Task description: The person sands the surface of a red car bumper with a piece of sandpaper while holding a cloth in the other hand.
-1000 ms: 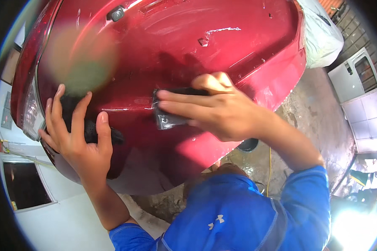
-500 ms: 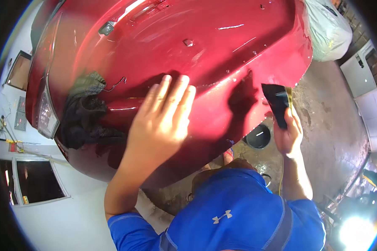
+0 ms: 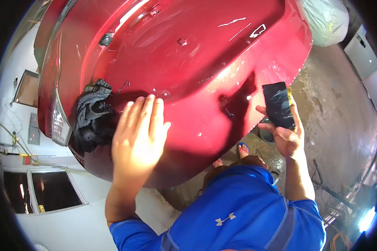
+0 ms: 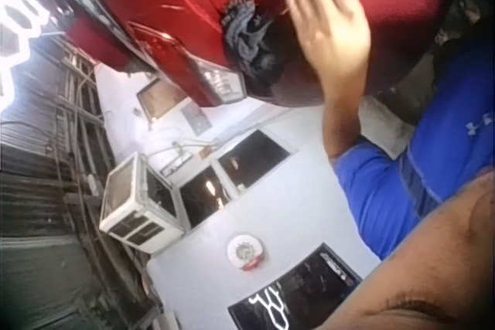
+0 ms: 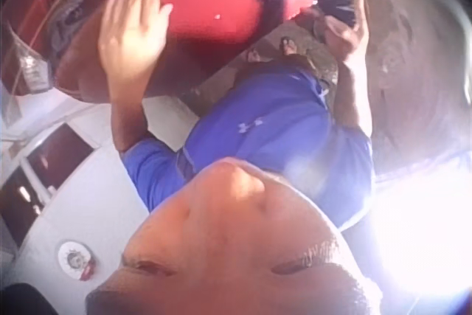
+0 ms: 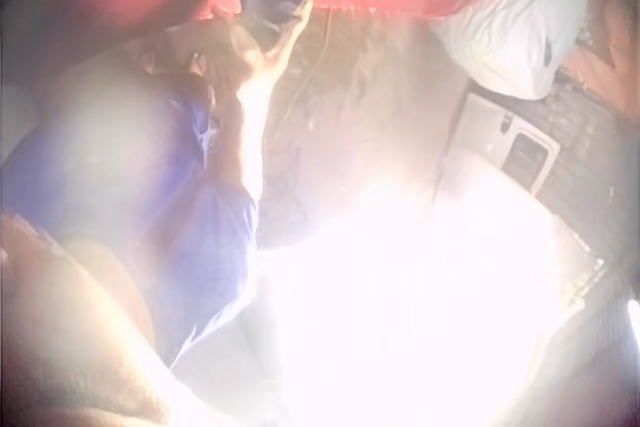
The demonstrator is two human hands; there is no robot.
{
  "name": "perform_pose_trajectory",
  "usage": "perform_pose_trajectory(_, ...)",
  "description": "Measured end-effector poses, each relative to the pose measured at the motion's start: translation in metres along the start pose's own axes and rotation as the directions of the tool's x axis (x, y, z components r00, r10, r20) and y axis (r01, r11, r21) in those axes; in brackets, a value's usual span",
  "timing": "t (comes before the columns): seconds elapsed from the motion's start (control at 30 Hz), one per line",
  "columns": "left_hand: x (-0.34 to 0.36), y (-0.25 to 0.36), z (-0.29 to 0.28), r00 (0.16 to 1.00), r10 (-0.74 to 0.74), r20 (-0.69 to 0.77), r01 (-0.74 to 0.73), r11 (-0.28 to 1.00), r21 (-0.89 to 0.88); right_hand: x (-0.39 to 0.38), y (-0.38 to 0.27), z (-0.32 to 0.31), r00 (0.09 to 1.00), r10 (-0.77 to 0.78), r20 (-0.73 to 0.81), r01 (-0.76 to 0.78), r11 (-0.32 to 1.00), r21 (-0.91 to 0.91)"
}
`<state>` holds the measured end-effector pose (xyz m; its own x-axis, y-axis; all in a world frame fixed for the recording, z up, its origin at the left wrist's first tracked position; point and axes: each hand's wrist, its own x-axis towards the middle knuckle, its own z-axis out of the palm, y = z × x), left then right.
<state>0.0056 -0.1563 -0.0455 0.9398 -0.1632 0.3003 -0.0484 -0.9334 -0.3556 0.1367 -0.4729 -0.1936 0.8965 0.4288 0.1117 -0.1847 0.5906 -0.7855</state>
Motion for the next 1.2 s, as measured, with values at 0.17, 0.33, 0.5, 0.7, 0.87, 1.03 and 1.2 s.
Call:
perform_pose_trajectory(0.17,0.041,0.042,0.055,0.983,0.123,-0.138,-0.138,0.985,-0.105,-0.012,0.034,0.039,0.956,0.119,-0.269,-0.095,0.99,0.101)
perform_pose_trajectory(0.33,0.03,0.037,0.059,0.974,0.191,-0.118,-0.207,0.968,-0.143,-0.014,0.056,0.037,0.897,-0.102,-0.431,0.095,0.995,-0.038)
perform_pose_trajectory(0.5,-0.017,0.001,0.023,0.983,0.183,0.001,-0.181,0.976,-0.12,-0.024,0.045,0.038,0.907,-0.064,-0.417,0.065,0.998,-0.012)
perform_pose_trajectory(0.7,-0.06,-0.045,-0.009,0.968,0.014,-0.252,-0.007,1.0,0.029,-0.001,0.014,0.054,0.932,-0.226,-0.282,0.196,0.972,-0.13)
perform_pose_trajectory(0.87,-0.062,-0.071,0.004,0.913,-0.18,-0.366,0.216,0.974,0.061,0.079,-0.023,0.072,0.748,-0.488,0.45,0.499,-0.033,-0.866)
perform_pose_trajectory(1.03,-0.058,-0.073,0.017,0.892,-0.152,-0.426,0.205,0.975,0.081,0.084,0.036,0.111,0.741,-0.343,0.577,0.477,-0.336,-0.812)
perform_pose_trajectory(1.2,-0.055,-0.075,0.019,0.897,-0.119,-0.425,0.162,0.985,0.065,0.046,0.069,0.162,0.679,-0.295,0.672,0.659,-0.16,-0.735)
